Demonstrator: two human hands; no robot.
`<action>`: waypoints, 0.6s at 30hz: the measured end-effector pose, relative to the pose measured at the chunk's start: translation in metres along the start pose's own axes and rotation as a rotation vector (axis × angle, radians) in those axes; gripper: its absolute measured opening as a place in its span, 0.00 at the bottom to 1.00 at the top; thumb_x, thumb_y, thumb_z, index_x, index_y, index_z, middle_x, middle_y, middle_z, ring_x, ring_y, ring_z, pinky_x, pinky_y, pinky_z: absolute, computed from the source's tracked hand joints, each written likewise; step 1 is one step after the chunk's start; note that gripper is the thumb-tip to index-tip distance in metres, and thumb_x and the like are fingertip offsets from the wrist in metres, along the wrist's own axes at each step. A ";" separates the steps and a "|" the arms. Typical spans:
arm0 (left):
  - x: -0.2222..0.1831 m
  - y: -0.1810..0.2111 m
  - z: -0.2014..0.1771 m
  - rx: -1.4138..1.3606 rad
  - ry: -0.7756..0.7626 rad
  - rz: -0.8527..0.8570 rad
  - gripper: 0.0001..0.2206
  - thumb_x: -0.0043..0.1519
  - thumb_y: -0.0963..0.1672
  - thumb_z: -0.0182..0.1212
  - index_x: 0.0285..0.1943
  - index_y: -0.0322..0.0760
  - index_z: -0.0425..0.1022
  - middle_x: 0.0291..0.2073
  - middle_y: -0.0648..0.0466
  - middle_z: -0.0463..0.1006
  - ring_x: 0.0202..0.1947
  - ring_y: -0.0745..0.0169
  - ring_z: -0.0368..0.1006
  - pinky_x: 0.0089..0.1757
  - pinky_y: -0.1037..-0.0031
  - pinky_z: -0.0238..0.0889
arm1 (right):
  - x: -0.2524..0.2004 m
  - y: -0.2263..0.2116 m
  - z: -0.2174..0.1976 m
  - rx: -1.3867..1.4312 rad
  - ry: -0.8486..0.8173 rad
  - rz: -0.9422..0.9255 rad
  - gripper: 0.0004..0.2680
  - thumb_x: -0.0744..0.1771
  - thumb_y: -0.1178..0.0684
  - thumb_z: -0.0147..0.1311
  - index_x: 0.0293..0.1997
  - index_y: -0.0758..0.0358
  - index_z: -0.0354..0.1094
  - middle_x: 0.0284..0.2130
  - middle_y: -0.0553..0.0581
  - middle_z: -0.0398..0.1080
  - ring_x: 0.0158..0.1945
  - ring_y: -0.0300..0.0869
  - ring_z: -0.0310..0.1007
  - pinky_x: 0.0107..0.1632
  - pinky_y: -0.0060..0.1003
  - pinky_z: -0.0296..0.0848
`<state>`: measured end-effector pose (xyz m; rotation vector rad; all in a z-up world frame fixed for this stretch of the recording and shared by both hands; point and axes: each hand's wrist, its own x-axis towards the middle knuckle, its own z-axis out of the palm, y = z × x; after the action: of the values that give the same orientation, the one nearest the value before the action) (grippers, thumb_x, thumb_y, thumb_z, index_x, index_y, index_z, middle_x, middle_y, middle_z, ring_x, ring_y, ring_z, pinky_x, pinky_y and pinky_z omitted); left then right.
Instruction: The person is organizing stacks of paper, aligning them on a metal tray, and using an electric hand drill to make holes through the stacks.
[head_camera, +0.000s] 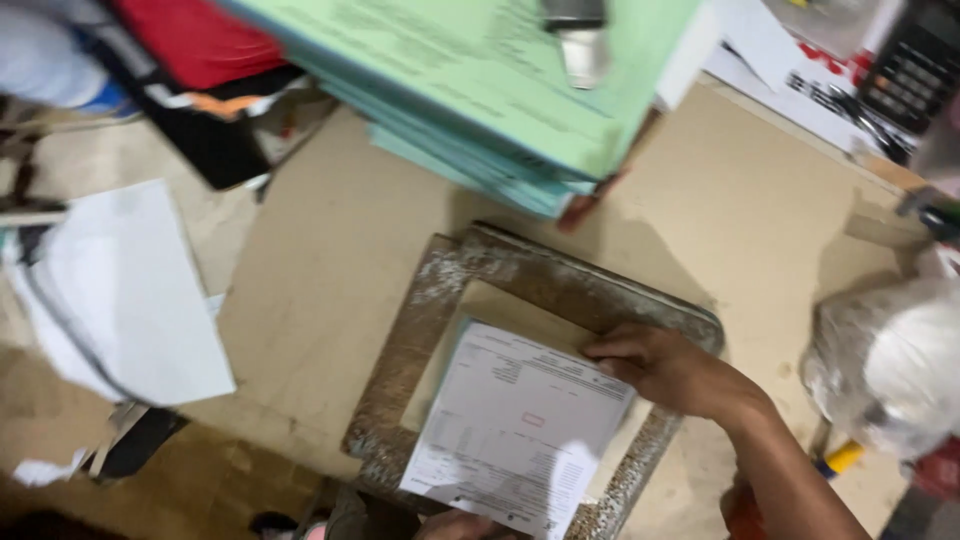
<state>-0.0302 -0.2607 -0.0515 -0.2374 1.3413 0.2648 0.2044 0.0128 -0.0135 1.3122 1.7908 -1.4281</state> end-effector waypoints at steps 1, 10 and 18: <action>-0.003 -0.018 -0.001 -0.018 0.008 0.007 0.16 0.58 0.43 0.66 0.52 0.34 0.90 0.56 0.48 0.88 0.60 0.62 0.81 0.64 0.77 0.64 | 0.002 0.006 0.002 -0.013 -0.009 -0.015 0.15 0.68 0.44 0.50 0.61 0.40 0.75 0.63 0.41 0.72 0.65 0.39 0.70 0.65 0.38 0.68; 0.008 0.005 -0.014 -0.525 -0.161 -0.388 0.26 0.68 0.45 0.55 0.77 0.40 0.58 0.75 0.54 0.63 0.73 0.46 0.61 0.62 0.58 0.65 | 0.000 -0.005 0.012 -0.001 0.011 0.021 0.16 0.68 0.50 0.48 0.64 0.39 0.72 0.68 0.43 0.67 0.73 0.39 0.60 0.74 0.37 0.55; 0.031 -0.013 -0.025 -0.422 -0.223 -0.446 0.27 0.62 0.48 0.69 0.72 0.50 0.68 0.69 0.56 0.70 0.66 0.47 0.69 0.58 0.57 0.68 | 0.000 0.000 0.019 0.097 0.067 -0.016 0.16 0.68 0.50 0.50 0.63 0.41 0.74 0.66 0.46 0.69 0.68 0.42 0.67 0.68 0.40 0.63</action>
<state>-0.0429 -0.2791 -0.0870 -0.8256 0.9700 0.1868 0.2014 -0.0047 -0.0193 1.4134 1.7978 -1.5133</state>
